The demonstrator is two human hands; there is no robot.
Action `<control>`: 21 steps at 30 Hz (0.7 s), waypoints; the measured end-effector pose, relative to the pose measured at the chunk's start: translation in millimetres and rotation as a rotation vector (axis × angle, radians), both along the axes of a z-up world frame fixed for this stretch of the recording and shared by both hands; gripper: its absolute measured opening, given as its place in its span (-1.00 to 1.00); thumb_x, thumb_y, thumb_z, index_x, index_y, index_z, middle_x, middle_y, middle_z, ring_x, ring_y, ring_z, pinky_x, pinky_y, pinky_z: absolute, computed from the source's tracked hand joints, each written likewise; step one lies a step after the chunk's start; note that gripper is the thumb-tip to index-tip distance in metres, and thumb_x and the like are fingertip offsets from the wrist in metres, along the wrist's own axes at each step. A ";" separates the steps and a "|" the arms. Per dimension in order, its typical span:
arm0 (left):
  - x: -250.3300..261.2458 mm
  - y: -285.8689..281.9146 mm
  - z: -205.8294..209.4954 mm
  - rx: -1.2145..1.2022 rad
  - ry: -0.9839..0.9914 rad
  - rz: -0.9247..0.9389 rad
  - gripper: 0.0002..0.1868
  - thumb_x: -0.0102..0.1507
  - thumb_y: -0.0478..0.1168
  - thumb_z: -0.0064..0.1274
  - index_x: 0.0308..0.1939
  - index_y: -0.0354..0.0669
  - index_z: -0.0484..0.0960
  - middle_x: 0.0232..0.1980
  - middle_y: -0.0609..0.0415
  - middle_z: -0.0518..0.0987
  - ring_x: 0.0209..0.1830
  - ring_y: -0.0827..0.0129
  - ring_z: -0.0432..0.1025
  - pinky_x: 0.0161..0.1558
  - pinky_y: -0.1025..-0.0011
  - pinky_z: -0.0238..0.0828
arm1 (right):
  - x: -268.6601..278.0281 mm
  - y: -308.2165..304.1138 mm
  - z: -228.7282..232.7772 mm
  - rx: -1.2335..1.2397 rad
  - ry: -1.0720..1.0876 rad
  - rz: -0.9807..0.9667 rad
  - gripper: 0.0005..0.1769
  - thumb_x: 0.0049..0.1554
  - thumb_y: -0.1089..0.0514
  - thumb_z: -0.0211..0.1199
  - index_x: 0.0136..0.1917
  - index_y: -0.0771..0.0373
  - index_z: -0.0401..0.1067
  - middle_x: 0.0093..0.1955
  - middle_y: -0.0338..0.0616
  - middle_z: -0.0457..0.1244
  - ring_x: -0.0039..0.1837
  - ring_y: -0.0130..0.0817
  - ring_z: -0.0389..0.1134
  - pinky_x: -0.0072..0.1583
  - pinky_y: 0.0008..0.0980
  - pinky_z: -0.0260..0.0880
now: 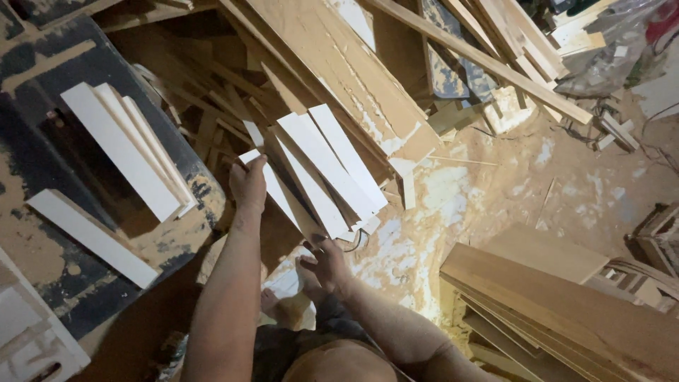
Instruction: The person stacks thin wooden planks on a table saw, arranging them into a neat pile. They pick up individual planks from the floor and the table surface, aligning them carefully with the existing stack.
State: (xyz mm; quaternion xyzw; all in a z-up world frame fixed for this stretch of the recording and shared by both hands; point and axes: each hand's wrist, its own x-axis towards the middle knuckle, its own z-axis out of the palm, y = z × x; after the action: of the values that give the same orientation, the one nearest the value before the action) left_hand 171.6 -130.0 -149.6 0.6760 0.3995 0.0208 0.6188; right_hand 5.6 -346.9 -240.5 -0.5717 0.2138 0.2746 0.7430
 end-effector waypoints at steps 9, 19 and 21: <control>-45.5 -31.9 8.7 0.334 -0.166 -0.225 -0.38 0.24 -0.06 0.45 0.25 -0.32 0.58 0.08 -0.43 0.73 0.26 -0.32 0.63 0.23 -0.14 0.57 | -53.9 -54.8 -7.3 0.601 0.465 -0.230 -0.77 0.18 -0.10 0.44 -0.26 -0.03 0.59 0.09 0.24 0.39 0.32 0.28 0.43 0.46 0.26 0.26; -88.8 -63.8 -69.3 0.326 -0.348 -0.107 -0.10 0.12 0.47 0.16 0.23 -0.18 0.53 0.49 -0.29 0.26 0.48 -0.17 0.25 0.39 -0.12 0.27 | -44.0 -147.6 -131.3 0.596 0.367 -0.058 -0.30 0.29 -0.12 0.16 0.50 0.44 0.34 0.39 0.33 0.36 0.23 -0.13 0.42 0.30 -0.36 0.38; -99.7 -53.1 -33.6 0.219 -0.297 -0.127 0.00 0.11 0.52 0.15 0.34 -0.16 0.52 0.72 -0.35 0.12 0.79 -0.27 0.03 0.60 -0.20 0.11 | -36.6 -145.1 -121.4 0.652 0.305 -0.027 -0.26 0.37 -0.10 0.05 0.60 0.50 0.25 0.43 0.22 0.33 0.38 -0.09 0.34 0.54 -0.28 0.23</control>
State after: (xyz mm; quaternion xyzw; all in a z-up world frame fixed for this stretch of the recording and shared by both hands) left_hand 71.9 -183.1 -183.2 0.7526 0.2559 0.1246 0.5938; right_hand -30.9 -492.0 -361.9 -0.2544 0.2308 0.4007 0.8494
